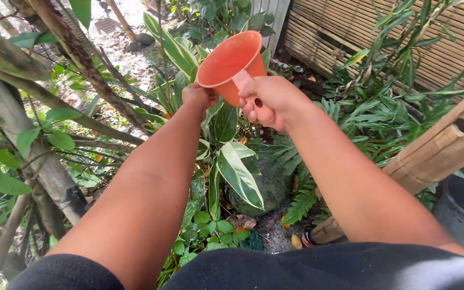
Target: Watering outdoor plants using a plastic scoop and a bucket of water.
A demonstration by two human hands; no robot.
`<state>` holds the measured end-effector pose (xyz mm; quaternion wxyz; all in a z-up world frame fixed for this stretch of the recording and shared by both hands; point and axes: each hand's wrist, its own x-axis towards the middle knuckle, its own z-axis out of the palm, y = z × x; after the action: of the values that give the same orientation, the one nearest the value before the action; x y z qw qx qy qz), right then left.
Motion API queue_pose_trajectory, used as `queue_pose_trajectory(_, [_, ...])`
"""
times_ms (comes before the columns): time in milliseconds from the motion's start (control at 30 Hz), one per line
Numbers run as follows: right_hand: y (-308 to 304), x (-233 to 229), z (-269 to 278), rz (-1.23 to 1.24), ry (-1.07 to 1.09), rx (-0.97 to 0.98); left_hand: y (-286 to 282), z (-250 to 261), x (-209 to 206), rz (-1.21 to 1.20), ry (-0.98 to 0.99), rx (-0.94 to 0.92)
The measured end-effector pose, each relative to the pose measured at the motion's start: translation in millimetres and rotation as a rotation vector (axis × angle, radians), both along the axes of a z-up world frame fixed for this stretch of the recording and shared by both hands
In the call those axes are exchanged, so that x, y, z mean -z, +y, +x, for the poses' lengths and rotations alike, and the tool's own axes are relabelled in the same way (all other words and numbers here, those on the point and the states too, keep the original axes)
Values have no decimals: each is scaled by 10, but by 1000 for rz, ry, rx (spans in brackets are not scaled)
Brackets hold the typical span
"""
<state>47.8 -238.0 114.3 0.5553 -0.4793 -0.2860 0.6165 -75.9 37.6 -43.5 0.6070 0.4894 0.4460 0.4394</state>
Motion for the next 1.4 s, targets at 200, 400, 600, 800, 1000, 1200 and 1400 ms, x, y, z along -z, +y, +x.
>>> queue_pose_trajectory(200, [-227,29,-1,7,77,24,-308,-96,-163,-85,-32,-45])
queue_pose_trajectory(400, [-485,237,195,-29,106,13,-572,-6,79,-82,-75,-28])
queue_pose_trajectory(600, [-889,262,405,-60,78,-45,-1100,106,-10,-99,-57,-28])
queue_pose_trajectory(800, [-1359,37,517,-80,-25,-159,-1620,-5,48,-115,-124,-115])
queue_pose_trajectory(1000, [-1680,17,454,-55,-93,-284,-2175,-467,242,-72,-91,-259])
queue_pose_trajectory(1200, [-1951,38,82,-12,-102,-440,-2605,-1087,226,-101,13,-341])
queue_pose_trajectory(1400, [-2053,39,-524,45,-201,-498,-2894,-1796,166,-69,31,-408])
